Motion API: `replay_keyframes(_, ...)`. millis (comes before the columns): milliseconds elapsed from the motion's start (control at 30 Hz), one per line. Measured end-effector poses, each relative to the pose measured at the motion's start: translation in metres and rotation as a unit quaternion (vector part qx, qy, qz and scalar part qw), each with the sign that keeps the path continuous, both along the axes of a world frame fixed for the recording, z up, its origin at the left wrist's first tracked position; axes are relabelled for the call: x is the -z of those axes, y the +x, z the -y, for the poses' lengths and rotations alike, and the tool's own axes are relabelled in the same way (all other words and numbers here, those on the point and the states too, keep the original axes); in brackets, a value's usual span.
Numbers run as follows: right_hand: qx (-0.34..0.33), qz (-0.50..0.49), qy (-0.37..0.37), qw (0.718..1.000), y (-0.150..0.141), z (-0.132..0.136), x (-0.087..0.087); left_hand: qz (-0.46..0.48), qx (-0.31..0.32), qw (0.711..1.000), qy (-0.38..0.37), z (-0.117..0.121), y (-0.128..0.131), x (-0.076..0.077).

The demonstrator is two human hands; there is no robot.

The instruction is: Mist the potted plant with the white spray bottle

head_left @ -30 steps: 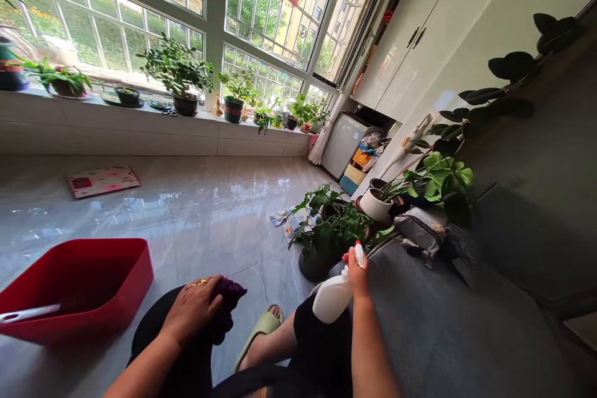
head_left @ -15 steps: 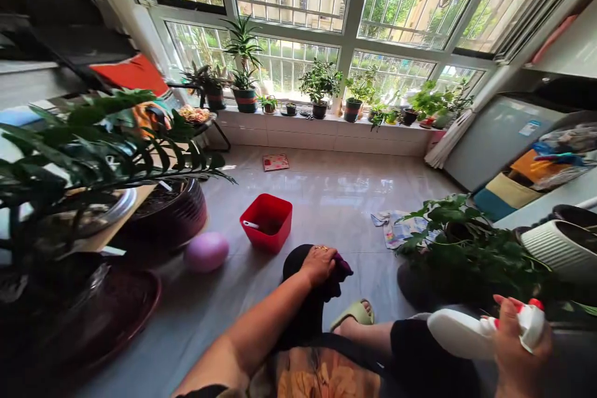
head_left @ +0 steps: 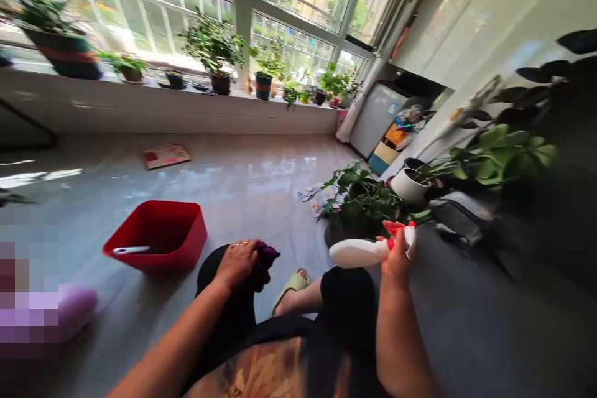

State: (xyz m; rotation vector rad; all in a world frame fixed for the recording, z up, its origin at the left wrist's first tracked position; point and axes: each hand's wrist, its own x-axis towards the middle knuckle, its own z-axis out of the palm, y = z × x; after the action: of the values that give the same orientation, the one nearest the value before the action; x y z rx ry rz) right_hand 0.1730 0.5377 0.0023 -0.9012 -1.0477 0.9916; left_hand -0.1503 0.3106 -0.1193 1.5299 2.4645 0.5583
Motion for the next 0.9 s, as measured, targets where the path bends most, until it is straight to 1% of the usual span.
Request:
replay_keyframes(100,0.022,-0.039,-0.004,0.999,0.000,-0.004,-0.007,-0.020,0.013,1.000,-0.012,-0.005,-0.008,0.006)
replay_keyframes(233,0.037,-0.078,-0.021,0.996,0.003,-0.005,-0.011,-0.016,0.020,1.000,-0.008,-0.004,-0.007,0.005)
replay_keyframes(400,0.035,-0.103,-0.041,0.993,0.011,-0.013,-0.016,-0.044,0.020,0.998,-0.026,-0.004,-0.006,0.004)
replay_keyframes(533,0.037,-0.077,-0.011,0.996,0.015,-0.015,-0.029,-0.032,0.025,0.999,-0.027,-0.003,-0.005,0.003)
replay_keyframes(700,0.014,-0.066,0.035,0.997,0.008,-0.002,-0.041,-0.030,0.023,0.999,-0.017,-0.002,-0.006,0.000)
replay_keyframes(767,-0.014,-0.051,0.044,0.998,0.002,0.006,-0.042,-0.017,0.015,1.000,0.000,-0.004,-0.007,0.000)
replay_keyframes(800,-0.033,-0.044,0.046,0.997,-0.001,0.010,-0.042,-0.002,0.007,1.000,0.021,-0.005,-0.007,0.000)
replay_keyframes(867,-0.075,-0.036,0.045,0.995,-0.008,0.018,-0.041,0.068,-0.015,0.994,0.089,-0.009,-0.003,0.001)
replay_keyframes(900,-0.098,-0.036,0.044,0.994,-0.012,0.022,-0.041,0.128,-0.027,0.983,0.129,-0.012,0.001,0.001)
